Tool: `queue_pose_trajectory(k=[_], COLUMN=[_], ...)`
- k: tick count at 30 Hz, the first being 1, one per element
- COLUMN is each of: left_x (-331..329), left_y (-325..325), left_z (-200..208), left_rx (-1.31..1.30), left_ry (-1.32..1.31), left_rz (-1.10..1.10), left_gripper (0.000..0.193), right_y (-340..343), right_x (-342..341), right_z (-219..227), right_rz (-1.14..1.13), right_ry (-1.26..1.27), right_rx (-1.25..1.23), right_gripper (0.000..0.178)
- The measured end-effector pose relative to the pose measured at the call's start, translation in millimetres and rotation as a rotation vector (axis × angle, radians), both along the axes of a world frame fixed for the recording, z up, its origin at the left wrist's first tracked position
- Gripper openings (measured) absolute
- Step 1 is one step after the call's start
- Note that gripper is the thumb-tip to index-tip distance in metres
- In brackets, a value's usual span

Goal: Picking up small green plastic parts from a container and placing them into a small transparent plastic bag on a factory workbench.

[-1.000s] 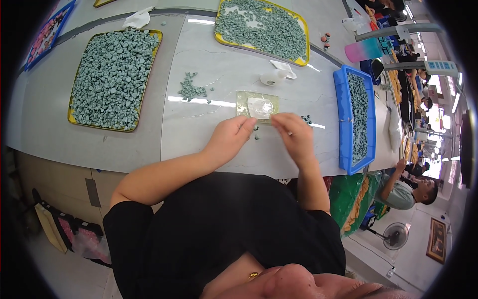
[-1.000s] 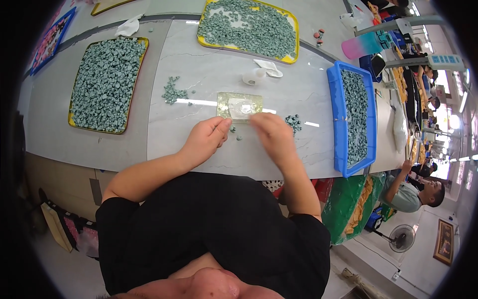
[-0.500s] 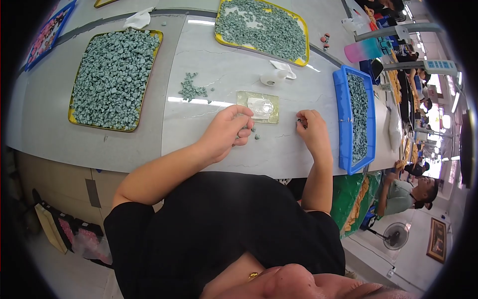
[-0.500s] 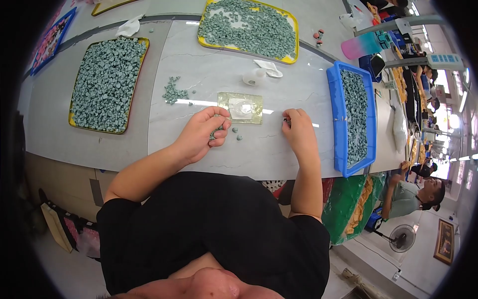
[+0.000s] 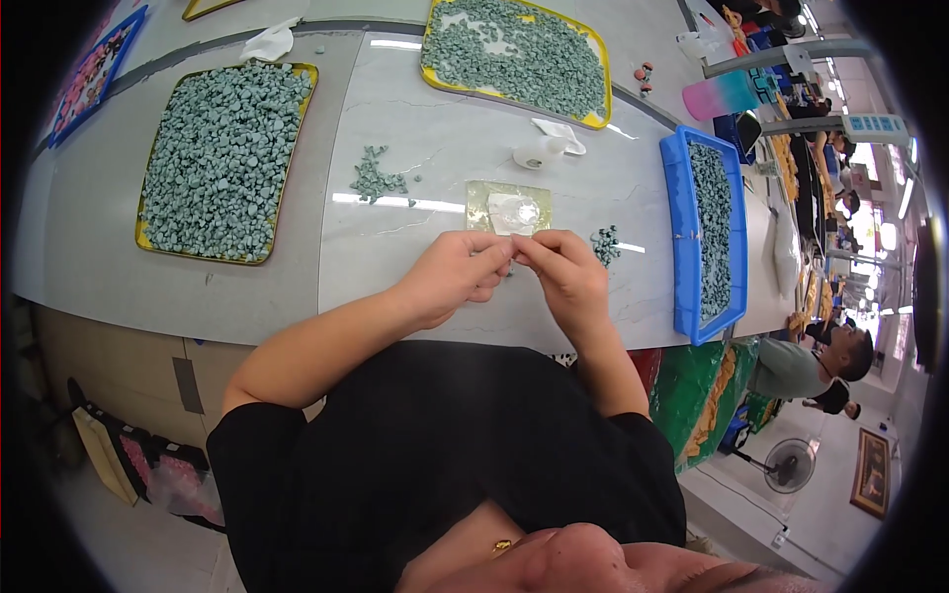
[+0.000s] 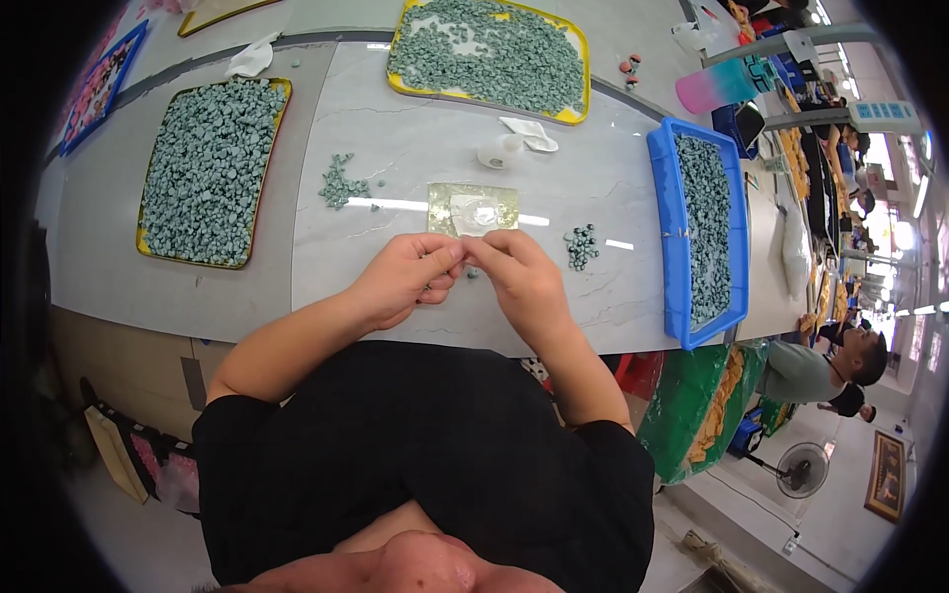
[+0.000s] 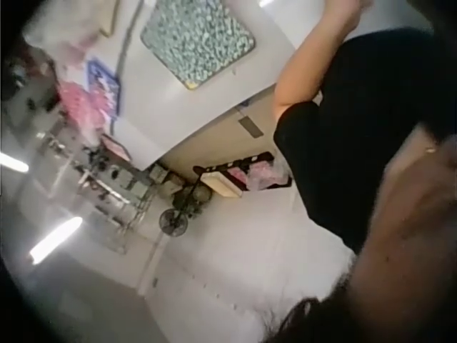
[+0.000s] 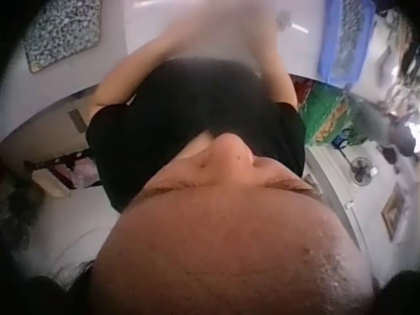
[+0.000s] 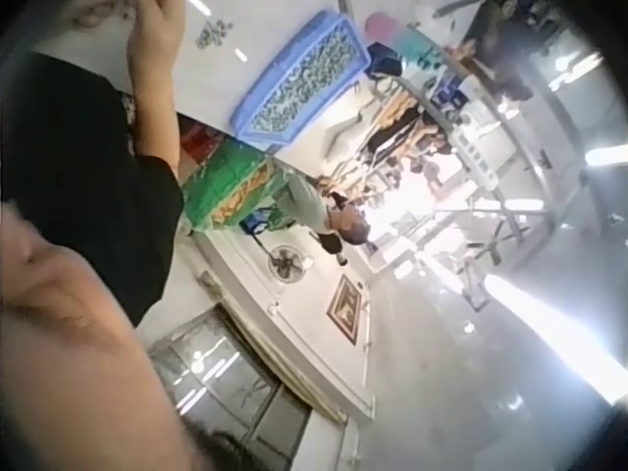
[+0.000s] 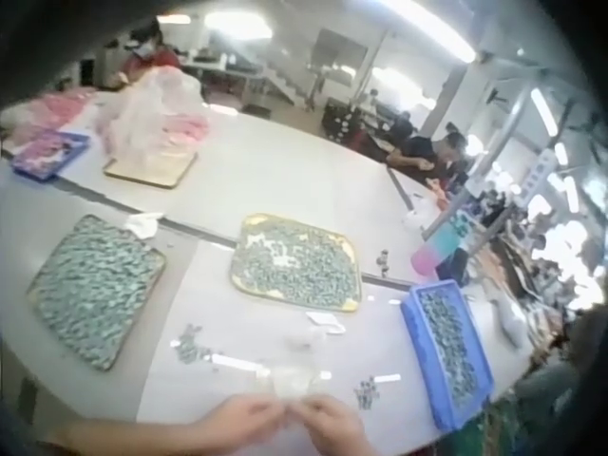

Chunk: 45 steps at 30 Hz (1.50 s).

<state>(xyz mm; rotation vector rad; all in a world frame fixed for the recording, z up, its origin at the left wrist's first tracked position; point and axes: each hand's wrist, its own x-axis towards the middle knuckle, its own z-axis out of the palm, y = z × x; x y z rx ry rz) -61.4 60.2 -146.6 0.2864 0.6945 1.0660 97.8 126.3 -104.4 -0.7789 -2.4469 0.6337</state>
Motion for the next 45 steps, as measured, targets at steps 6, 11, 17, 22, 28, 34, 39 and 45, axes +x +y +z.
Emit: queue_pose_trajectory(k=[6,11,17,22,28,34,39,45], left_x=[-6,-6,-8,-14,-16,-19,-20,-17], left_y=[-1,-2,-1,-2,-3,-3,-3,-3], left_z=[-4,0,2,4,1,2,5,4], left_rx=[0.002,0.012,-0.022,-0.031,-0.067,-0.064,-0.035,-0.013], left_ry=[0.029,0.038,0.045,0.026,-0.004,-0.002,0.024,0.042], left_rz=[0.033,0.013,0.066,0.082,0.14,0.138,0.188,0.177], left_gripper=[0.019,0.017,0.016,0.016,0.016,0.015,0.019,0.021], right_y=[-2,2,21,27,27,27,20,10], right_x=[-4,3,8,7,1,-2,-1,-1], right_z=[-10,-7,-18,-25,-27,-26,-27,-22], right_rz=[0.057,0.03,-0.022,0.027,0.071,0.09,-0.108,-0.298], right_ry=[0.024,0.002,0.03,-0.017,-0.034,-0.052,0.101,0.472], right_rx=[0.176,0.182,0.32,0.432,0.482,0.484,0.214,-0.676], right_gripper=[0.03,0.026,0.026,0.026,0.024,0.021,0.017,0.013])
